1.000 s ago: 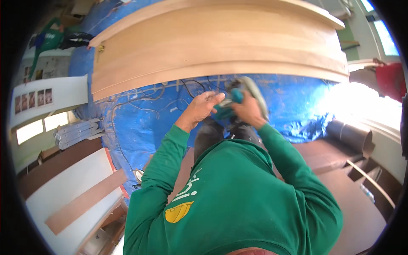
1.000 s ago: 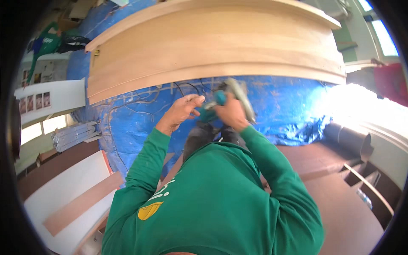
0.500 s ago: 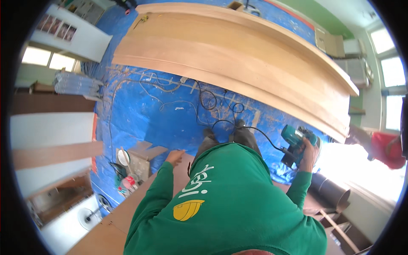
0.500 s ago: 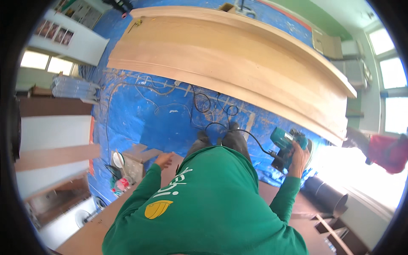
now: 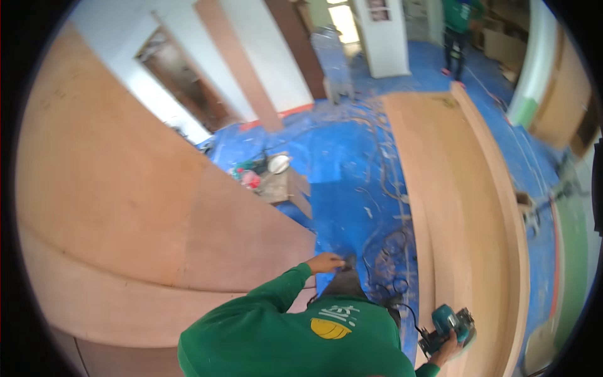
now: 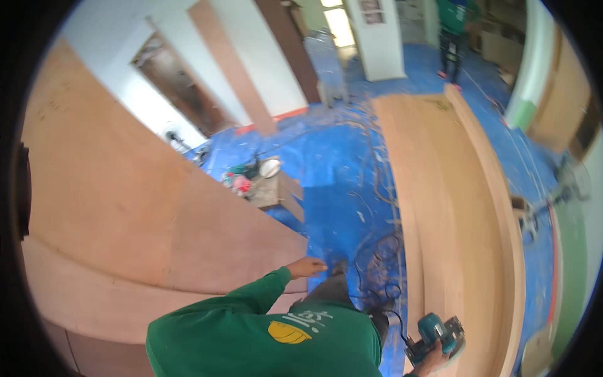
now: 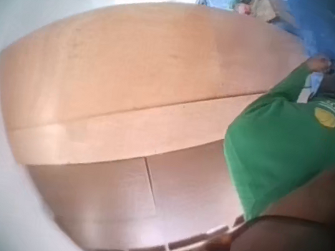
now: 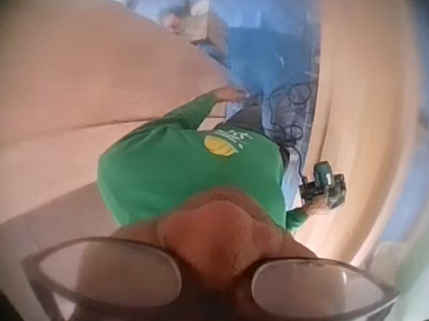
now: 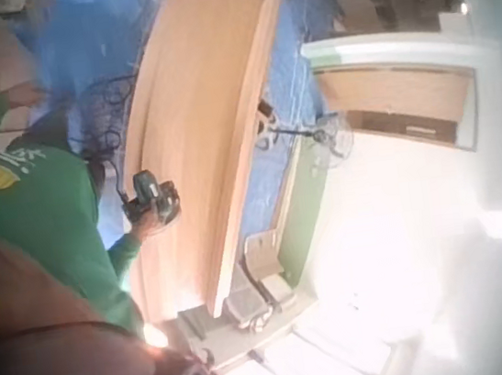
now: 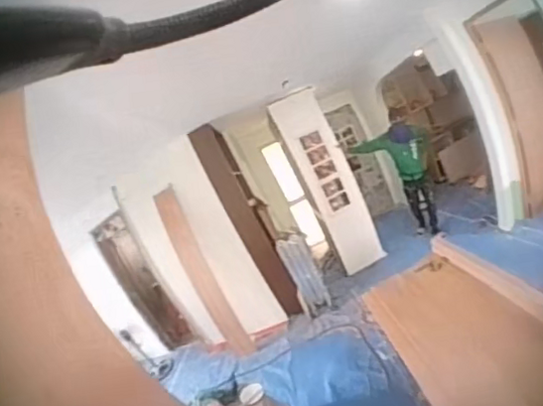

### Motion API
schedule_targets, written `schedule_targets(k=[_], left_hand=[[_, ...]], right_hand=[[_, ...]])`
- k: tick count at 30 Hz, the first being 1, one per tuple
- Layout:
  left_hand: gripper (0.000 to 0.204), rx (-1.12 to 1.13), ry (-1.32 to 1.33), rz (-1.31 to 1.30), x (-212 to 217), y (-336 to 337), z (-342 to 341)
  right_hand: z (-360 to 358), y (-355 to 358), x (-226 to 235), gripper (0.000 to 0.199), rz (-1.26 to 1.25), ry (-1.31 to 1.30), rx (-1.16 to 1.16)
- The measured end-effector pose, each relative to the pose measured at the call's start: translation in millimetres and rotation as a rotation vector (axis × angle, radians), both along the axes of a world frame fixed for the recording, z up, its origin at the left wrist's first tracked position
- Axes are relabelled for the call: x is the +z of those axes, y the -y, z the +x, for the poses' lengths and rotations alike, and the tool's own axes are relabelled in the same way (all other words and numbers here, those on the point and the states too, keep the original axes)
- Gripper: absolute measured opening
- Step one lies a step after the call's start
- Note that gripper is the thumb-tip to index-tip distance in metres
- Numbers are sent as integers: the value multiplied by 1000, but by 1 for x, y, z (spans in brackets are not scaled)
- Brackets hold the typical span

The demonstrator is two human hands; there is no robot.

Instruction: The person measures and marks a large curved wooden panel using a tape measure and pencil. They then use a power drill to drive screws into the panel, securing it to a larger wooden structure. The person works in a room covered with blue protective sheeting, handling the tools and wood with both hands.

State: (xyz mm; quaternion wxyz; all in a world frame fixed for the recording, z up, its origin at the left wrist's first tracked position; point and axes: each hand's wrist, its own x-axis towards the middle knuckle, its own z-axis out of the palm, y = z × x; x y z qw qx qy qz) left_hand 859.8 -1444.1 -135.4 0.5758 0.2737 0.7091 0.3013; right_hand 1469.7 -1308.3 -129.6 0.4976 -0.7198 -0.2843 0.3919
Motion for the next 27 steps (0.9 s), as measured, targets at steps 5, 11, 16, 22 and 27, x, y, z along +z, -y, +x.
schedule_targets(k=[5,11,16,22,27], left_hand=[[46,267,-685,553,311,-36,19],[52,349,-1138,1688,537,39,76],[61,-407,-1466,1825,646,36,129],[56,-375,-1448,1894,646,28,138],[51,-321,-1414,1939,644,19,136]], right_hand=[[-8,-81,-4,47,-64,35,252],[-4,-149,-40,50,-35,260,334],[-11,-155,-45,68,-93,400,456],[-21,-139,-42,67,-25,271,504],[-26,-147,-38,65,-17,460,635]])
